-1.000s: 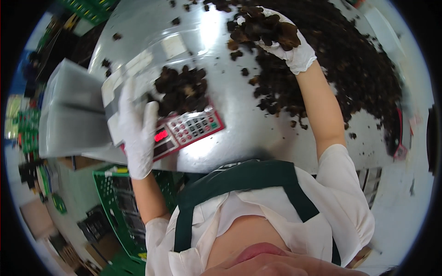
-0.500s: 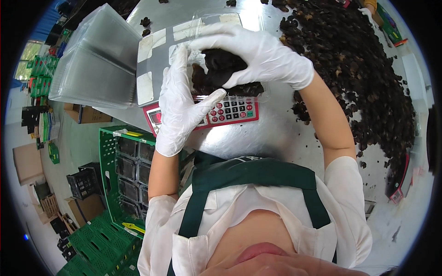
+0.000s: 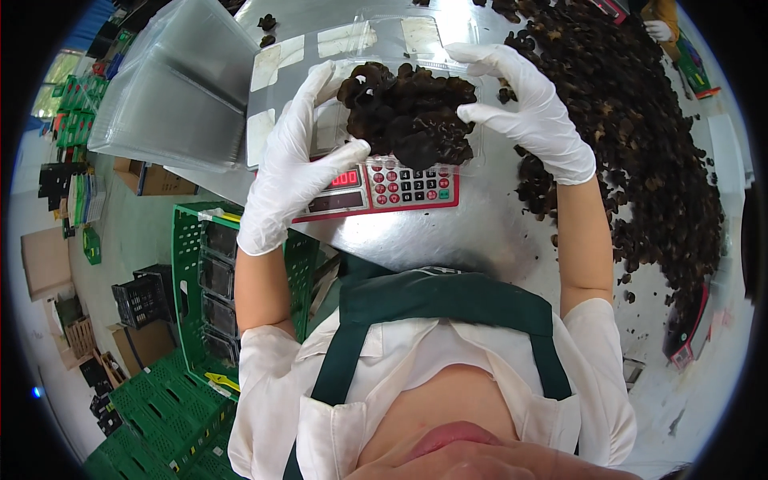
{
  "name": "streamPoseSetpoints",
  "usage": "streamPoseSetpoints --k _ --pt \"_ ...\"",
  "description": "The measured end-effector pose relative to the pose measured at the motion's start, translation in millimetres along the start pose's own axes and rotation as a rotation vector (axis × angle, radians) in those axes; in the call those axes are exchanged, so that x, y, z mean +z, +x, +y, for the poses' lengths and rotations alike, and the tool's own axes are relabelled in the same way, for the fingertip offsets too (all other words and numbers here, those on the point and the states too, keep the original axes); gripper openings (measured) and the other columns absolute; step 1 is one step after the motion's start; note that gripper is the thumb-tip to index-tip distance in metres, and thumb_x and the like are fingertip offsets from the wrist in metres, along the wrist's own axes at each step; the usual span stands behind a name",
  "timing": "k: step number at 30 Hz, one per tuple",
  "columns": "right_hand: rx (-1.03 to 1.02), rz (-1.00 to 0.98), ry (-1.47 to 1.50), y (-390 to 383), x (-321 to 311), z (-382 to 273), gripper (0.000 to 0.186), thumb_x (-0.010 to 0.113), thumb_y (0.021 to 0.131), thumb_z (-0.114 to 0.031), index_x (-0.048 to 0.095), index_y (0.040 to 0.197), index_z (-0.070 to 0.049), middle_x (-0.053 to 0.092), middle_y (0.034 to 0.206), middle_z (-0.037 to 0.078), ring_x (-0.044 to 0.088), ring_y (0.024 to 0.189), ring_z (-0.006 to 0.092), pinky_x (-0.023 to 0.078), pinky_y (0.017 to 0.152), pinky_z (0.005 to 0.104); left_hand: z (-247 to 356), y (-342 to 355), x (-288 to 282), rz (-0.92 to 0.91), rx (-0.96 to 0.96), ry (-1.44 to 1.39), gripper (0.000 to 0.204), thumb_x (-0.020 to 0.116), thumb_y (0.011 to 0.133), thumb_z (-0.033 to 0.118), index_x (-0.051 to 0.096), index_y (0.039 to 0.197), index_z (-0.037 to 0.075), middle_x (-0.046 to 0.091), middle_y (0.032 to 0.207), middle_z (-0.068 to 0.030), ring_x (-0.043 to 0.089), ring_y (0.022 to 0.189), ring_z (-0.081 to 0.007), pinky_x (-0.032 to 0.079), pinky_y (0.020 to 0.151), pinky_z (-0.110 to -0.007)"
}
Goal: The person sorts through a pile of dried fungus on a metal table by hand, places them into plastic containers on a digital scale to reach a target weight, and then moves the filled containers to a green crate.
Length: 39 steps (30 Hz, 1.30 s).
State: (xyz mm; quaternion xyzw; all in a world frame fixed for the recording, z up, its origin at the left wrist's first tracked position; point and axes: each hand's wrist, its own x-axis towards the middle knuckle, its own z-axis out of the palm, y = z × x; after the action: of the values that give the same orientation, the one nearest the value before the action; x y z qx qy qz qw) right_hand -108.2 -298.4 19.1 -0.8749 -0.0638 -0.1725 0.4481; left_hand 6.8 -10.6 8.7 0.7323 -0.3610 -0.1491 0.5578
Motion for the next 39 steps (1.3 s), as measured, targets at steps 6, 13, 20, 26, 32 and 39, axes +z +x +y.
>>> streamPoseSetpoints --k 6,13,20,26,32,39 --pt "0.011 0.073 -0.135 13 -6 -16 0.038 0.074 0.091 -0.008 0.069 0.129 -0.009 0.067 0.114 0.001 0.06 0.103 0.0145 0.05 0.092 0.0281 14 15 -30 0.048 0.139 0.233 0.072 0.077 0.089 0.009 0.044 0.153 0.001 0.063 0.14 -0.015 0.055 0.134 -0.0207 0.038 0.117 -0.034" --pt "-0.164 0.021 -0.267 -2 10 -42 0.04 0.078 0.082 -0.003 0.073 0.121 -0.006 0.07 0.111 0.005 0.065 0.097 0.0173 0.054 0.085 0.0308 38 25 -44 0.128 0.145 0.12 0.068 0.075 0.089 -0.001 0.048 0.15 -0.001 0.06 0.141 -0.0106 0.055 0.129 -0.0179 0.043 0.109 -0.032" --pt "-0.35 0.071 -0.5 -20 27 -44 0.028 0.084 0.075 -0.017 0.073 0.099 -0.012 0.071 0.094 0.003 0.067 0.085 0.0237 0.053 0.075 0.0353 33 28 -30 0.099 0.288 0.301 0.057 0.074 0.09 0.002 0.055 0.144 -0.002 0.065 0.134 -0.0115 0.059 0.124 -0.0168 0.046 0.105 -0.029" --pt "-0.215 0.038 -0.5 -16 54 -26 0.02 0.079 0.083 -0.025 0.066 0.093 -0.012 0.065 0.089 0.003 0.063 0.088 0.0246 0.05 0.078 0.0384 14 16 6 0.034 0.395 0.583 0.033 0.078 0.08 0.009 0.068 0.112 0.01 0.069 0.111 -0.0094 0.067 0.102 -0.0325 0.056 0.088 -0.038" --pt "-0.104 0.022 -0.53 -5 55 -18 0.024 0.077 0.084 -0.03 0.066 0.092 -0.01 0.066 0.091 0.006 0.064 0.091 0.0277 0.051 0.082 0.04 -3 23 14 0.028 0.513 0.615 0.026 0.08 0.078 0.006 0.067 0.099 0.011 0.07 0.107 -0.0049 0.069 0.094 -0.0288 0.056 0.08 -0.039" --pt "0.078 0.127 -0.17 -16 18 -27 0.026 0.082 0.083 -0.013 0.071 0.104 -0.005 0.071 0.097 0.007 0.069 0.09 0.0174 0.056 0.081 0.0284 1 19 13 0.159 0.363 0.71 0.037 0.078 0.078 0.002 0.062 0.111 0.011 0.069 0.105 -0.0061 0.069 0.09 -0.0286 0.055 0.078 -0.036"
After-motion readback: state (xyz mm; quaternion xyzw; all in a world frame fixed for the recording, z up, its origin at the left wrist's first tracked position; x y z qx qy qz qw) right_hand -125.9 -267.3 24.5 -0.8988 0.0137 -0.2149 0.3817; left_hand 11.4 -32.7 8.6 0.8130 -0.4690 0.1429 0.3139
